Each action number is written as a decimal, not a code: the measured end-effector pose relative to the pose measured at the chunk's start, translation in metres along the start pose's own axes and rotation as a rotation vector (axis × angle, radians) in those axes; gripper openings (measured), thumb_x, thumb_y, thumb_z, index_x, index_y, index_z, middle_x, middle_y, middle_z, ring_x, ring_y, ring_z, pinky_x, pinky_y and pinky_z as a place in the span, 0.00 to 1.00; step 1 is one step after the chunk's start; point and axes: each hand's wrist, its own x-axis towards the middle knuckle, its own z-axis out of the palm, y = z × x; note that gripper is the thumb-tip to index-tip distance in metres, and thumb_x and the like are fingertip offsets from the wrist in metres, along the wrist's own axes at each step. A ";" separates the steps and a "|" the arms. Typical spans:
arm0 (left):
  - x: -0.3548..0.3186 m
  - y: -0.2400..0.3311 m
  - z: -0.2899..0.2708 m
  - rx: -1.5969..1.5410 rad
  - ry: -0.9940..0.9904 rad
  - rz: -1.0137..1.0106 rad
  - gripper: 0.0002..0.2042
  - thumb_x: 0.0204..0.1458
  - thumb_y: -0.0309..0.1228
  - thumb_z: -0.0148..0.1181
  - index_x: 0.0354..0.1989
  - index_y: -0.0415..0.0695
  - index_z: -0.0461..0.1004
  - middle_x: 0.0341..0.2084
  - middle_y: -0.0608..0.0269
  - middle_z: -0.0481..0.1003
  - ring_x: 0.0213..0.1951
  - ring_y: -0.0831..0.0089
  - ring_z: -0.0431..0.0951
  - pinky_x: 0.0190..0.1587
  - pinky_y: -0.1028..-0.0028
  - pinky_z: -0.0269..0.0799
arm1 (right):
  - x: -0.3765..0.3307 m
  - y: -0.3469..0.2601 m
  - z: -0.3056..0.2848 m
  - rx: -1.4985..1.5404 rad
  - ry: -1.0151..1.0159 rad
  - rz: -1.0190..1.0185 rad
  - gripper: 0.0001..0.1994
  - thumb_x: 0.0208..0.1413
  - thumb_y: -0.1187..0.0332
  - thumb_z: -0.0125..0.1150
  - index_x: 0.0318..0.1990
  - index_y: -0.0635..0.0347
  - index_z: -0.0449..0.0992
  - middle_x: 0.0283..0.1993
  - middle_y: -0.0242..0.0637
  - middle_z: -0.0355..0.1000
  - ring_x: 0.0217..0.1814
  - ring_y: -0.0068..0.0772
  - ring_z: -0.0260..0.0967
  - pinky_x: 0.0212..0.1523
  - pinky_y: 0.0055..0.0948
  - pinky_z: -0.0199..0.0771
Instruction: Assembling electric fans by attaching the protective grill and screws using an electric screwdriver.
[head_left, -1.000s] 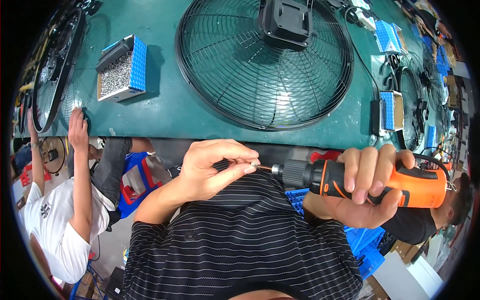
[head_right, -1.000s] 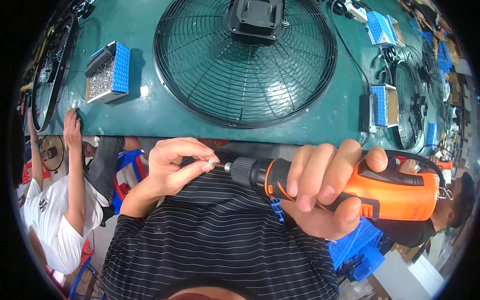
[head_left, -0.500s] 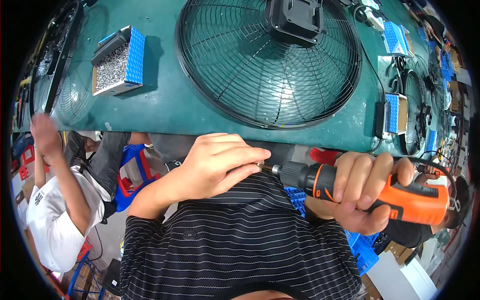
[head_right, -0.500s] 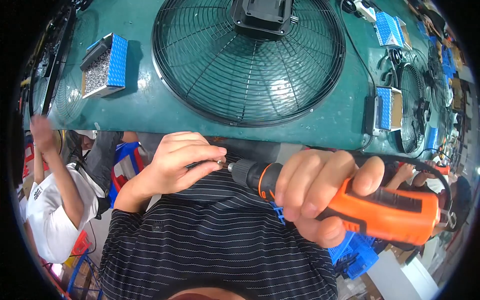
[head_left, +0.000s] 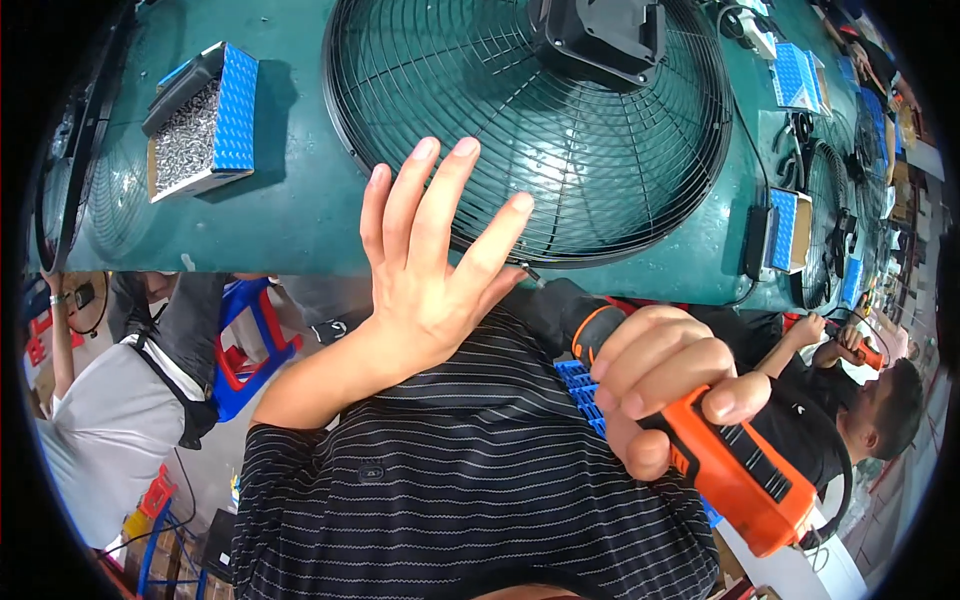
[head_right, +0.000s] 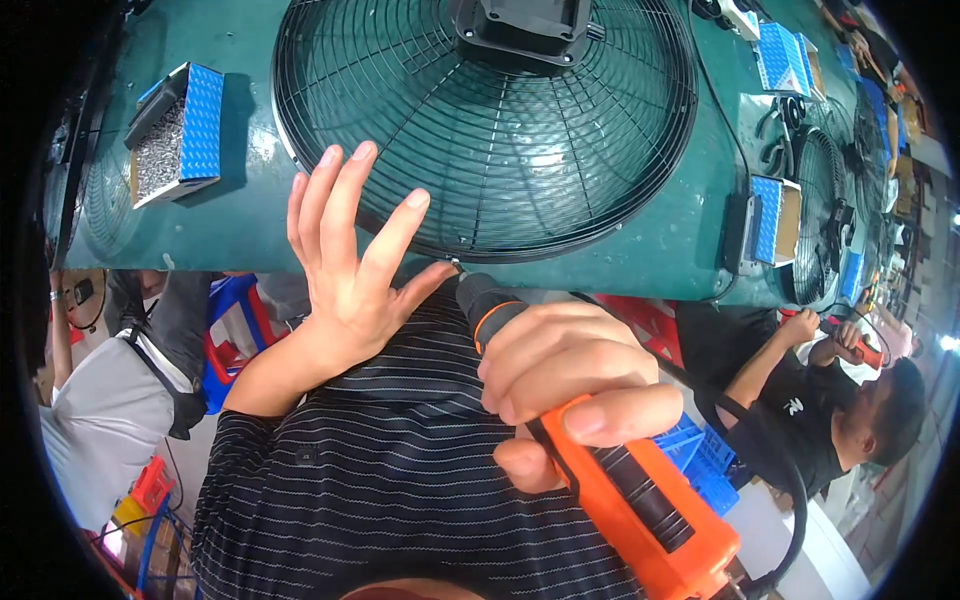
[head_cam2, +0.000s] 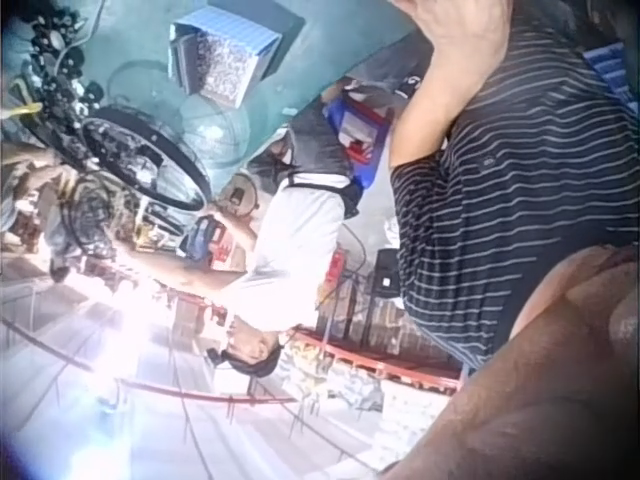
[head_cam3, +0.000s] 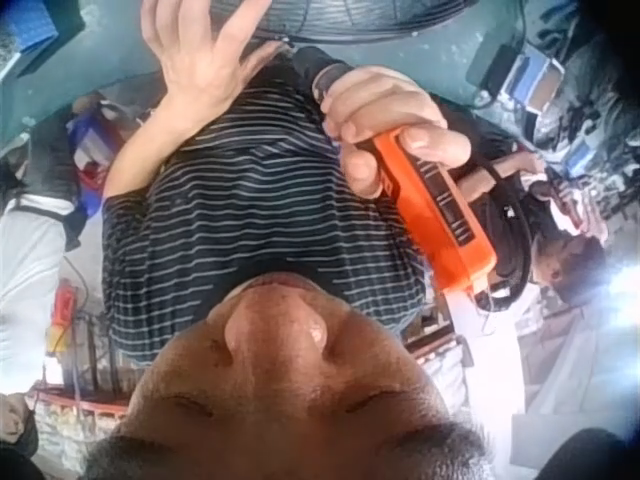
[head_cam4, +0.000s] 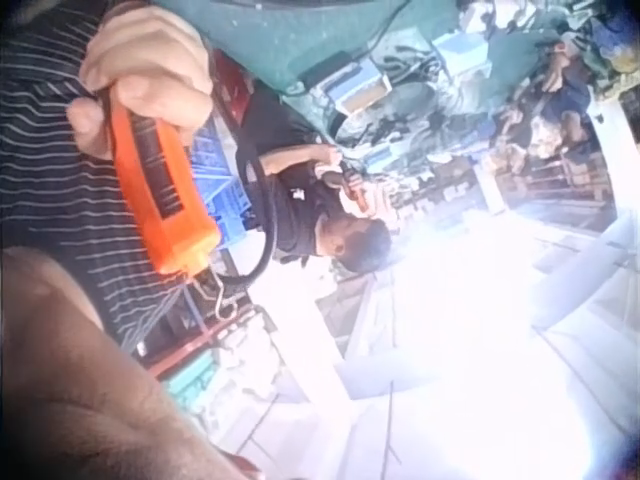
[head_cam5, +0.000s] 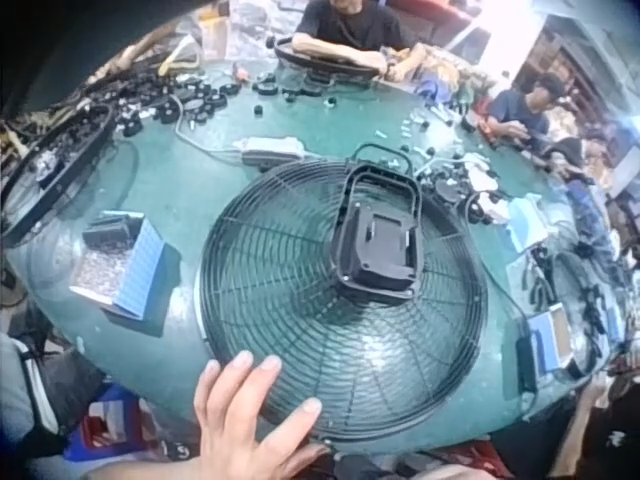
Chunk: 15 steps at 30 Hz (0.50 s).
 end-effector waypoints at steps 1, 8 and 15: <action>-0.001 -0.001 0.002 -0.005 0.007 -0.005 0.42 0.27 0.38 0.79 0.59 0.53 0.70 0.65 0.42 0.61 0.66 0.43 0.59 0.66 0.44 0.50 | 0.001 0.002 0.000 0.001 -0.001 0.008 0.26 0.48 0.78 0.70 0.53 0.56 0.62 0.31 0.37 0.72 0.25 0.35 0.74 0.26 0.36 0.78; -0.005 -0.010 0.007 -0.037 0.001 -0.049 0.45 0.21 0.37 0.79 0.59 0.55 0.71 0.65 0.45 0.63 0.66 0.45 0.61 0.65 0.44 0.53 | 0.008 0.010 0.004 -0.028 -0.058 0.029 0.27 0.47 0.78 0.70 0.52 0.56 0.62 0.31 0.38 0.73 0.25 0.36 0.74 0.26 0.36 0.78; 0.001 -0.033 -0.007 -0.119 -0.135 -0.095 0.47 0.21 0.39 0.80 0.61 0.54 0.69 0.66 0.45 0.61 0.68 0.43 0.56 0.66 0.43 0.51 | 0.016 0.015 0.006 -0.066 -0.045 0.064 0.28 0.46 0.79 0.68 0.52 0.56 0.59 0.30 0.40 0.73 0.24 0.35 0.74 0.25 0.35 0.78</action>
